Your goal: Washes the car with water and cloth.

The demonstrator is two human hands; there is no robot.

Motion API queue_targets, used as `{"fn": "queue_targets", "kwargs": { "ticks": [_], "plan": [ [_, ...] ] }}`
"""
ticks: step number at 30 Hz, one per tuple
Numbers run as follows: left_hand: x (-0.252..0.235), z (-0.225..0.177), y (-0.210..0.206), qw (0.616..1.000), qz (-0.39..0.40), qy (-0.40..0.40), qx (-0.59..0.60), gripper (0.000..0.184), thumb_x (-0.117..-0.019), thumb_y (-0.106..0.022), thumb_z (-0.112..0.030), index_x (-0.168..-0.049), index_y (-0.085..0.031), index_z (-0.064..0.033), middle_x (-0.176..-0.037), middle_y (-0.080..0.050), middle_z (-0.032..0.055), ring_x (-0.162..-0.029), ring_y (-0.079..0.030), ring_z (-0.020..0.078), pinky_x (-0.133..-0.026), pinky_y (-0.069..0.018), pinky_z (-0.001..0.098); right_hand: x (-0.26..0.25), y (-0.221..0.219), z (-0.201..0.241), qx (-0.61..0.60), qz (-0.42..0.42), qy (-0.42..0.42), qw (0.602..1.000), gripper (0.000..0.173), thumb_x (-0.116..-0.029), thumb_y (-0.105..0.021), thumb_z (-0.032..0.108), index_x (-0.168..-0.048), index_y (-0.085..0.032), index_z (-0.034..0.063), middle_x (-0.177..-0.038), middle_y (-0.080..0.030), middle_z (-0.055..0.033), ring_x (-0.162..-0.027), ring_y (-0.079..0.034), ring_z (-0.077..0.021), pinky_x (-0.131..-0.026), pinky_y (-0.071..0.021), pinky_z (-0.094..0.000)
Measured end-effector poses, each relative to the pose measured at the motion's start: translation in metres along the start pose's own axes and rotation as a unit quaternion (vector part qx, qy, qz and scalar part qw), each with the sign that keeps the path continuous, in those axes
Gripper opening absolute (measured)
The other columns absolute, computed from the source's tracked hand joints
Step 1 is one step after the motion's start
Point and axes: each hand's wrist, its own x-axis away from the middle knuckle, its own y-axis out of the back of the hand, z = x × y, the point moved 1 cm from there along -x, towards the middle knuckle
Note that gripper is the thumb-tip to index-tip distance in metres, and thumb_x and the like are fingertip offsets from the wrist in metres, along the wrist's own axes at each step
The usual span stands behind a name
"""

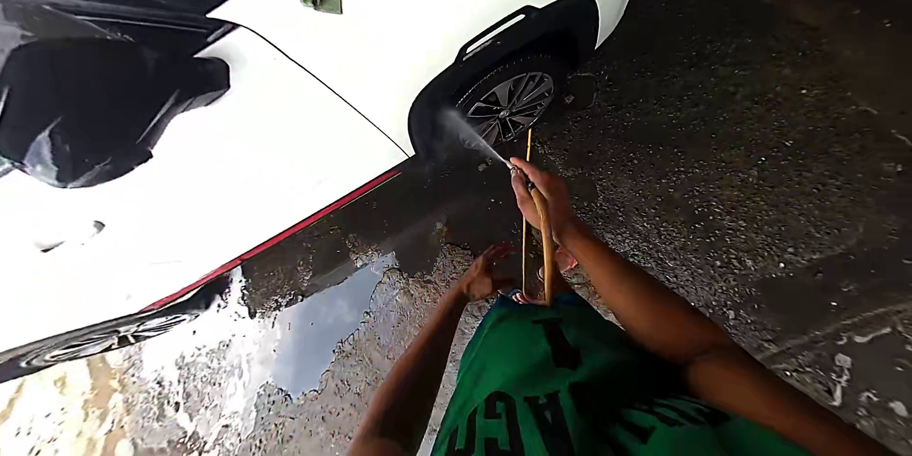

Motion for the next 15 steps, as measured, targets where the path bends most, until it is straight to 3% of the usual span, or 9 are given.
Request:
{"fn": "queue_targets", "kwargs": {
  "ticks": [2,3,6,8,10,11,12,13,15],
  "plan": [
    [0.015,-0.025,-0.027,0.993,0.077,-0.045,0.072,0.078,-0.0841,-0.080,-0.024,-0.151,-0.045,-0.0041,-0.160,-0.041,0.0131,-0.149,-0.038,0.0224,-0.123,-0.0345,0.0424,0.018,0.008,0.028,0.010,0.006,0.002,1.000,0.036,-0.1058,-0.049,0.030,-0.134,-0.066,0.0160,-0.092,-0.073,-0.0105,-0.077,-0.070,-0.0262,-0.066,-0.0558,-0.0505],
    [0.017,-0.036,-0.035,0.987,0.097,-0.069,0.108,0.081,-0.0844,-0.079,-0.026,-0.153,-0.043,-0.0032,-0.161,-0.041,0.0130,-0.148,-0.039,0.0220,-0.123,-0.0348,0.0421,0.024,0.017,0.041,0.015,-0.002,0.008,1.000,0.038,-0.1059,-0.049,0.030,-0.138,-0.064,0.0165,-0.094,-0.073,-0.0114,-0.078,-0.070,-0.0273,-0.066,-0.0558,-0.0514],
    [0.027,-0.076,-0.052,0.956,0.115,-0.165,0.214,0.073,-0.0912,-0.069,-0.033,-0.149,-0.043,0.0036,-0.151,-0.051,0.0187,-0.137,-0.052,0.0266,-0.116,-0.0426,0.0442,0.037,0.063,0.058,0.054,-0.061,0.000,0.997,0.041,-0.1068,-0.044,0.033,-0.142,-0.060,0.0184,-0.093,-0.071,-0.0144,-0.076,-0.068,-0.0321,-0.061,-0.0529,-0.0549],
    [0.035,-0.117,-0.058,0.933,0.108,-0.225,0.259,0.069,-0.0982,-0.061,-0.038,-0.147,-0.041,0.0064,-0.141,-0.056,0.0241,-0.128,-0.058,0.0334,-0.111,-0.0474,0.0489,0.036,0.093,0.059,0.081,-0.126,0.005,0.989,0.040,-0.1071,-0.042,0.030,-0.136,-0.064,0.0125,-0.096,-0.072,-0.0181,-0.082,-0.070,-0.0361,-0.066,-0.0528,-0.0581],
    [0.044,-0.162,-0.072,0.937,0.057,-0.248,0.240,0.052,-0.1063,-0.051,-0.031,-0.141,-0.045,0.0062,-0.114,-0.067,0.0191,-0.102,-0.068,0.0282,-0.091,-0.0583,0.0446,0.044,0.110,0.063,0.094,-0.161,0.017,0.982,0.040,-0.1067,-0.041,0.025,-0.133,-0.066,0.0077,-0.099,-0.072,-0.0201,-0.087,-0.070,-0.0368,-0.071,-0.0531,-0.0581],
    [0.046,-0.178,-0.085,0.943,0.015,-0.246,0.224,0.037,-0.1083,-0.047,-0.025,-0.130,-0.052,0.0044,-0.092,-0.065,0.0099,-0.079,-0.065,0.0188,-0.072,-0.0578,0.0352,0.050,0.112,0.067,0.091,-0.166,0.028,0.982,0.038,-0.1062,-0.043,0.023,-0.131,-0.066,0.0063,-0.097,-0.072,-0.0200,-0.085,-0.070,-0.0362,-0.070,-0.0533,-0.0571],
    [0.047,-0.187,-0.100,0.943,-0.016,-0.242,0.227,0.027,-0.1090,-0.045,-0.022,-0.116,-0.057,0.0007,-0.076,-0.056,0.0018,-0.065,-0.055,0.0115,-0.059,-0.0490,0.0281,0.056,0.112,0.069,0.077,-0.161,0.039,0.983,0.036,-0.1058,-0.045,0.023,-0.130,-0.067,0.0067,-0.096,-0.072,-0.0189,-0.083,-0.070,-0.0346,-0.068,-0.0536,-0.0556],
    [0.048,-0.193,-0.113,0.943,-0.036,-0.241,0.227,0.023,-0.1097,-0.042,-0.021,-0.106,-0.056,-0.0026,-0.070,-0.050,-0.0024,-0.059,-0.049,0.0080,-0.054,-0.0441,0.0250,0.060,0.113,0.069,0.051,-0.141,0.048,0.988,0.036,-0.1061,-0.049,0.026,-0.132,-0.067,0.0088,-0.098,-0.073,-0.0172,-0.083,-0.071,-0.0325,-0.070,-0.0544,-0.0543],
    [0.047,-0.198,-0.125,0.942,-0.061,-0.239,0.226,0.027,-0.1110,-0.039,-0.024,-0.098,-0.053,-0.0048,-0.065,-0.046,-0.0036,-0.054,-0.047,0.0070,-0.050,-0.0417,0.0235,0.058,0.119,0.060,0.021,-0.079,0.062,0.995,0.047,-0.1041,-0.054,0.044,-0.139,-0.063,0.0145,-0.106,-0.074,-0.0134,-0.089,-0.072,-0.0281,-0.077,-0.0566,-0.0534]
  ]
}}
